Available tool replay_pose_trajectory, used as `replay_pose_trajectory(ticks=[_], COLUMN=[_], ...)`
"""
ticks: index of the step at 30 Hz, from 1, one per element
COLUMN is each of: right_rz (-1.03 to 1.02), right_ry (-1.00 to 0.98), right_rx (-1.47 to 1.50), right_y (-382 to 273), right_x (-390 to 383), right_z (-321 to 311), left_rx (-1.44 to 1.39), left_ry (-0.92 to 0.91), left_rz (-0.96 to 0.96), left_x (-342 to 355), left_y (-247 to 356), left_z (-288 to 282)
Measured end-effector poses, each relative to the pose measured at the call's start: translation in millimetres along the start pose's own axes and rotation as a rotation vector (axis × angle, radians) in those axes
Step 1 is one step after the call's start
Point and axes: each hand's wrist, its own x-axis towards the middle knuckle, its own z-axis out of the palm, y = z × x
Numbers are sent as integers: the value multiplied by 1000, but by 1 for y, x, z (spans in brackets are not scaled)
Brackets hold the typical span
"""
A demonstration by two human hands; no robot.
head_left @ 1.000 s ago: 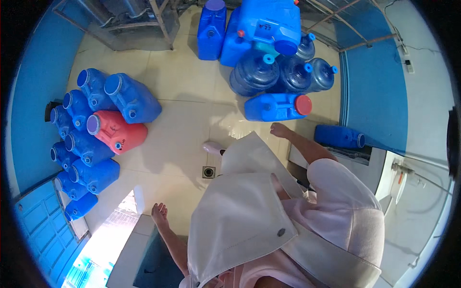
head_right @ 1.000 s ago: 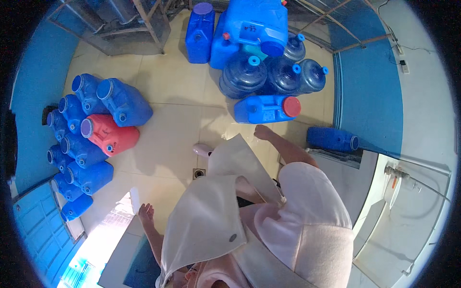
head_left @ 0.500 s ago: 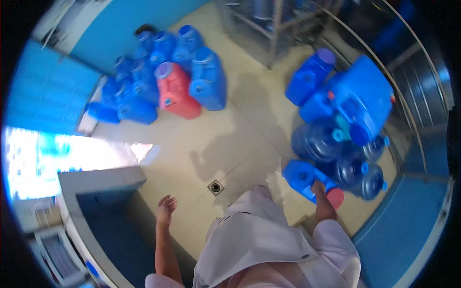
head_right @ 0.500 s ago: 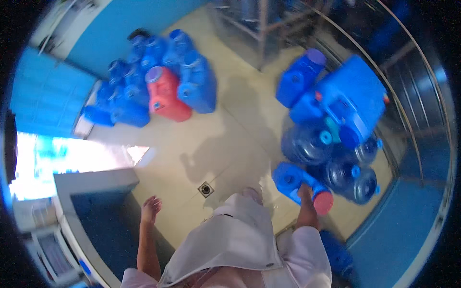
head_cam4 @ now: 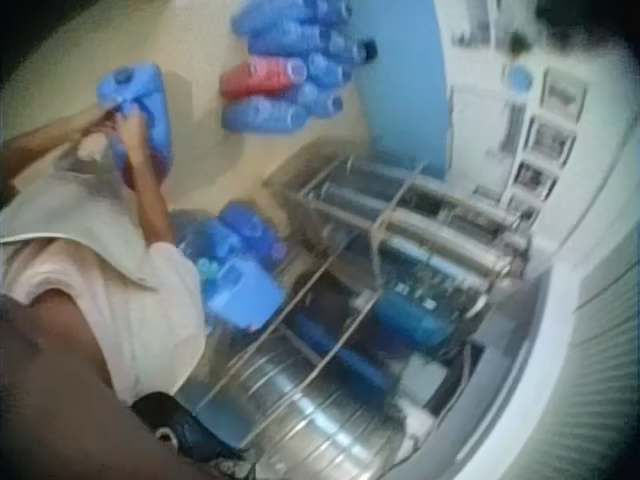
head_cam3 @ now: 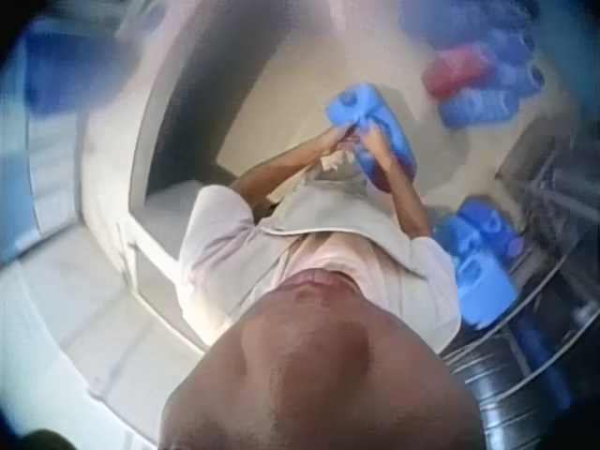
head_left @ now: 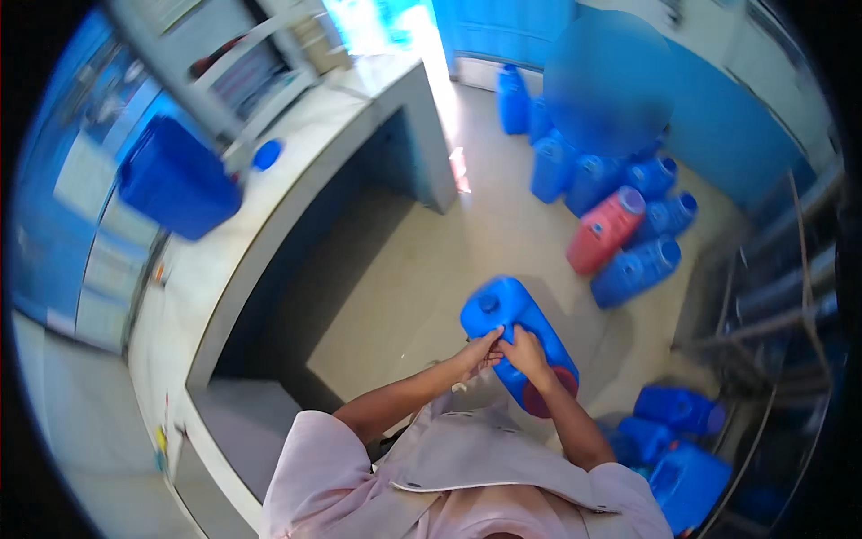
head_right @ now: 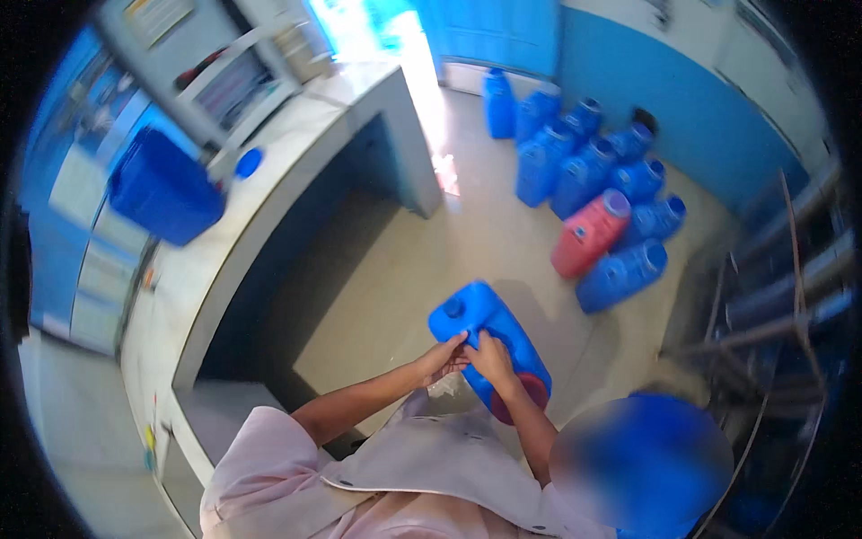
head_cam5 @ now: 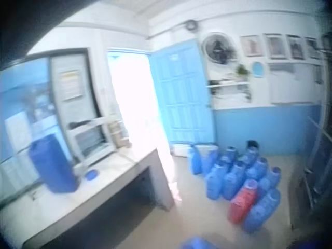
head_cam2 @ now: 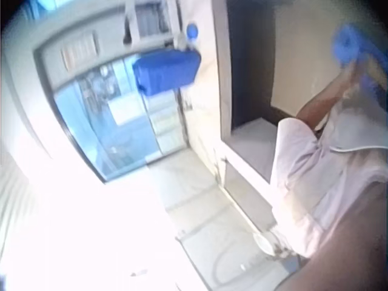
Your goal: The person fills large blue plastic water containers from a tap, places caps on them, and uses a heat gun to seal security plastic over the caps.
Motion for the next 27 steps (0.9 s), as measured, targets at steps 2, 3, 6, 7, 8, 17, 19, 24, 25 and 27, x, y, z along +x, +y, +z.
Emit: replay_pose_trajectory(ticks=[2,3,6,7,8,17,19,24,25,27], right_rz=[-131,-213,-517,-677,-842,-1280,-1137,-202,-205,-202], right_ry=[-161,-240,-481,-533,-574,103,-198,-1479,-1581,-1783], right_rx=[-26,-49,-47,-28,-11,714,346,244,232,197], right_y=[-80,-120,-246,-285,-324,-559,-567,-613,-627,-654], right_x=[31,36,43,39,40,19,54,52,51,51], right_z=[-3,1,17,22,26,85,139,260,277,310], left_rx=[-305,-444,-467,-380,-405,-14,260,250,280,359], left_ry=[57,94,427,485,533,974,957,1352,1417,1560], left_rz=[262,383,857,986,1092,2016,2005,1804,1745,1593], left_x=[-52,-85,-177,-207,-244,-478,-518,-546,-545,-547], left_y=[33,45,69,69,83,170,164,151,146,140], left_z=[5,9,-9,-20,-19,-98,-134,-198,-212,-235])
